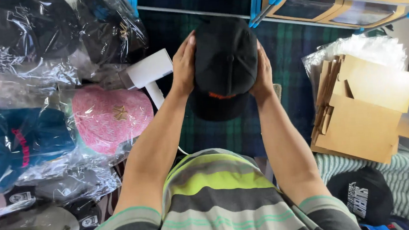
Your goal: Brushing a black baseball cap with a wooden brush to remove lint or dust in a warehouse setting.
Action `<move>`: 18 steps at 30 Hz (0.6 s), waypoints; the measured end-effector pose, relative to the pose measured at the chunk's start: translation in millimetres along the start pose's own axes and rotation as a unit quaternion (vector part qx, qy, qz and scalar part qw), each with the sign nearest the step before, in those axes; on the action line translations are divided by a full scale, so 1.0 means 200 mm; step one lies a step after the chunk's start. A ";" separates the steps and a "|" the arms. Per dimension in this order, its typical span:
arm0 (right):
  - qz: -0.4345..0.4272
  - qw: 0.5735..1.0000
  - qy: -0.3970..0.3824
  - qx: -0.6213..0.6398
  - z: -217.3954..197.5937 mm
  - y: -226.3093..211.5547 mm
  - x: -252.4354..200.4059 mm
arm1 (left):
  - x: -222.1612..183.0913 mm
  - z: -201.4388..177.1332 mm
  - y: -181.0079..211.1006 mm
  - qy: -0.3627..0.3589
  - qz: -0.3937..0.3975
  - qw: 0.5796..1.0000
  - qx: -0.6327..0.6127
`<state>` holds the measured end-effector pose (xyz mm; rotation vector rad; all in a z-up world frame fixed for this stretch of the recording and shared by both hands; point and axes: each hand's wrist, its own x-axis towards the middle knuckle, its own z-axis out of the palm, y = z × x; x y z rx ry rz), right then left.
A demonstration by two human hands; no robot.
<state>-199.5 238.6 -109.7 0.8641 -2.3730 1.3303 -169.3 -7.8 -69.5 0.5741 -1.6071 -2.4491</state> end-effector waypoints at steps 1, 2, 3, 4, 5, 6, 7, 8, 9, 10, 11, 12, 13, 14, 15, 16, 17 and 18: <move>0.001 1.000 -0.001 -0.001 -0.01 -0.07 -0.05 | -0.07 -0.01 -0.01 0.000 -0.001 1.000 -0.001; 0.054 0.998 0.006 0.042 -0.02 -0.14 -0.10 | -0.14 -0.02 -0.02 0.009 0.015 0.999 0.026; 0.106 0.991 0.012 0.084 -0.03 -0.20 -0.13 | -0.19 -0.03 -0.02 0.018 0.033 0.998 0.052; 0.105 0.991 0.011 0.083 -0.03 -0.28 -0.17 | -0.25 -0.06 -0.07 0.018 0.033 0.998 0.050; 0.148 0.981 0.021 0.126 -0.03 -0.34 -0.16 | -0.27 -0.09 -0.09 0.026 0.030 0.998 0.055; 0.190 0.967 0.029 0.168 -0.03 -0.40 -0.15 | -0.29 -0.11 -0.12 0.033 0.026 0.997 0.060; 0.190 0.967 0.028 0.170 -0.02 -0.46 -0.15 | -0.31 -0.14 -0.13 0.034 0.027 0.997 0.060; 0.248 0.938 0.050 0.236 -0.02 -0.51 -0.14 | -0.32 -0.16 -0.15 0.034 0.027 0.997 0.066; 0.302 0.903 0.075 0.296 -0.02 -0.54 -0.12 | -0.31 -0.16 -0.17 0.030 0.029 0.997 0.070; 0.299 0.904 0.078 0.294 -0.02 -0.51 -0.11 | -0.28 -0.16 -0.17 0.026 0.032 0.997 0.068; 0.308 0.899 0.075 0.300 -0.03 -0.51 -0.12 | -0.29 -0.17 -0.17 0.015 0.038 0.996 0.078; 0.318 0.894 0.072 0.306 -0.03 -0.50 -0.13 | -0.29 -0.18 -0.18 0.004 0.044 0.995 0.087; 0.311 0.897 0.075 0.305 -0.02 -0.43 -0.14 | -0.29 -0.17 -0.17 0.000 0.051 0.995 0.085; 0.304 0.912 0.056 0.271 -0.02 -0.37 -0.16 | -0.29 -0.17 -0.16 -0.014 0.063 0.992 0.107; 0.298 0.923 0.031 0.243 0.02 -0.31 -0.17 | -0.31 -0.21 -0.14 -0.020 0.074 0.988 0.133; 0.292 0.923 0.027 0.248 0.03 -0.33 -0.13 | -0.31 -0.22 -0.13 -0.014 0.079 0.988 0.135; 0.281 0.933 0.026 0.222 0.01 -0.35 -0.12 | -0.32 -0.21 -0.13 -0.025 0.093 0.985 0.142; 0.269 0.943 0.025 0.195 -0.01 -0.37 -0.11 | -0.32 -0.20 -0.13 -0.035 0.106 0.983 0.148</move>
